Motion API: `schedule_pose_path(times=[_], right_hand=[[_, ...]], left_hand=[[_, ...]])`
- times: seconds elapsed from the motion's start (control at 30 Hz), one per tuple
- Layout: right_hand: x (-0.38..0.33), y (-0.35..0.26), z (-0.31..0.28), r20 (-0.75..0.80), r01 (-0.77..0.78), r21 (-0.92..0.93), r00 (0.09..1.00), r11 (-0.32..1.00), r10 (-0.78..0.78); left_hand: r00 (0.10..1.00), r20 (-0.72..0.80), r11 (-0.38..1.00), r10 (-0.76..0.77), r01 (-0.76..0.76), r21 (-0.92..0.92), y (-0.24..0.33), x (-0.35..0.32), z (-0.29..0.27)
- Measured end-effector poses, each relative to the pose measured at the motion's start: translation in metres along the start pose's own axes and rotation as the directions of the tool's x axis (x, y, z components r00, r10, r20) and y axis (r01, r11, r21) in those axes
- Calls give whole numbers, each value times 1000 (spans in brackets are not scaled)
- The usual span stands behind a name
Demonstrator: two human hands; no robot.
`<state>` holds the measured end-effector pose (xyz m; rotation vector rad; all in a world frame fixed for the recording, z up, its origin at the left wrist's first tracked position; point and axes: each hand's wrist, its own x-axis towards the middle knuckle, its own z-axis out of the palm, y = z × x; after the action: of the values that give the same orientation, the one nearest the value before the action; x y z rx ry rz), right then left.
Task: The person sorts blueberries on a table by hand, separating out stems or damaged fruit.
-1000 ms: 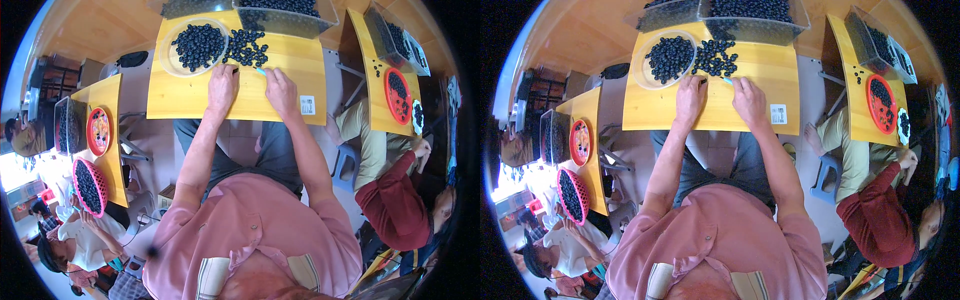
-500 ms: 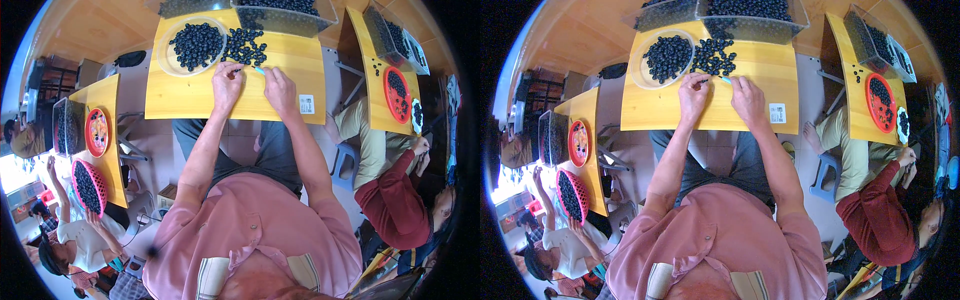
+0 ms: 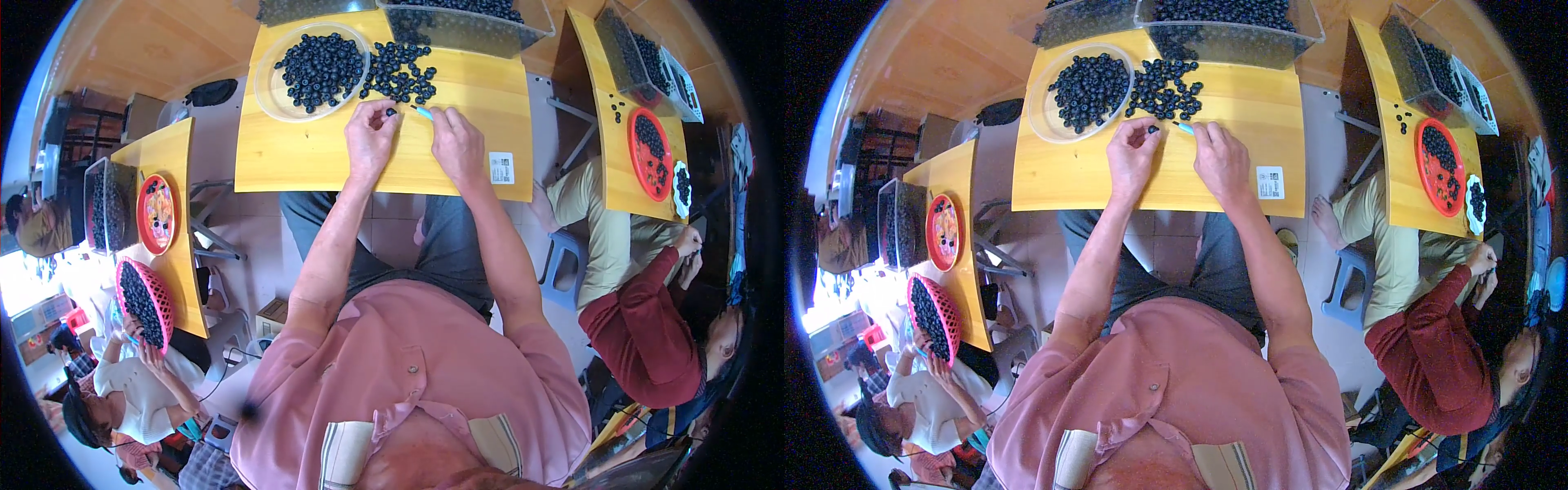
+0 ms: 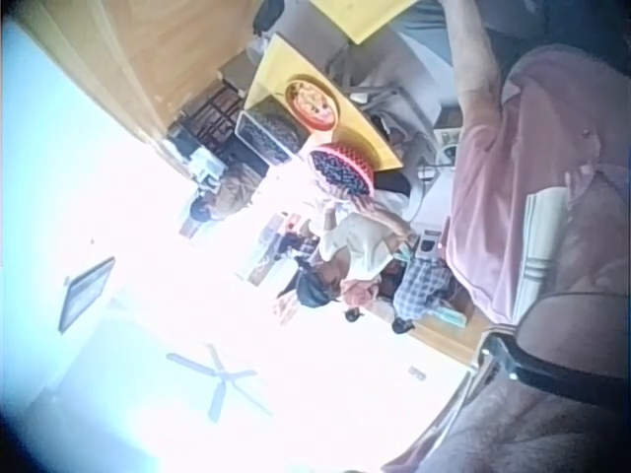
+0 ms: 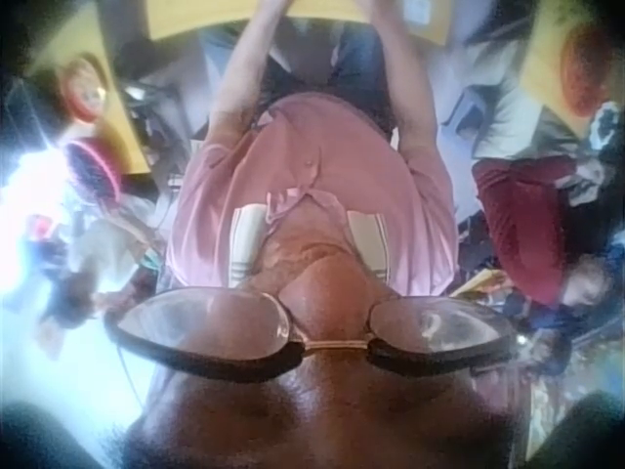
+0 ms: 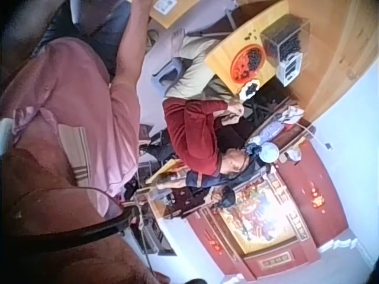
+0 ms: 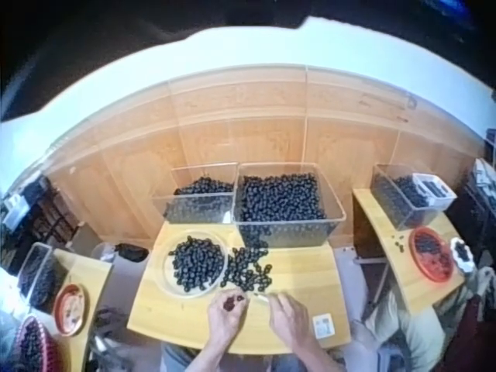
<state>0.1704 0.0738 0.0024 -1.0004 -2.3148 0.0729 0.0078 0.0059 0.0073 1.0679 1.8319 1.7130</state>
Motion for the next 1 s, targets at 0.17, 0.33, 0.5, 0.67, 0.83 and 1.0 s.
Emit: schedule_pose_path(times=[0.17, 0.33, 0.5, 0.67, 0.83, 1.0], right_hand=[[0, -1, -1, -8, -2, 2, 1000, 1000, 2], [0, 0, 0, -13, 5, -6, 1000, 1000, -5], [0, -1, -1, -21, 19, -1, 1000, 1000, -19], [0, -2, -4, -47, 122, 19, 992, 992, -121], [0, -3, -3, -40, 148, 35, 988, 988, -147], [-1, -5, -3, -19, 150, 34, 989, 988, -150]], left_hand=[[995, 14, 994, 100, -101, 31, -1, 0, -3], [990, 31, 985, 134, -137, 107, -2, 1, -3], [997, 72, 1000, 11, -11, -1, -4, 2, -1], [995, 88, 998, -46, 50, -40, -3, 2, 1], [994, 108, 999, -27, 30, -23, -2, 2, 2], [990, 134, 999, -30, 34, -29, -3, 1, 1]])
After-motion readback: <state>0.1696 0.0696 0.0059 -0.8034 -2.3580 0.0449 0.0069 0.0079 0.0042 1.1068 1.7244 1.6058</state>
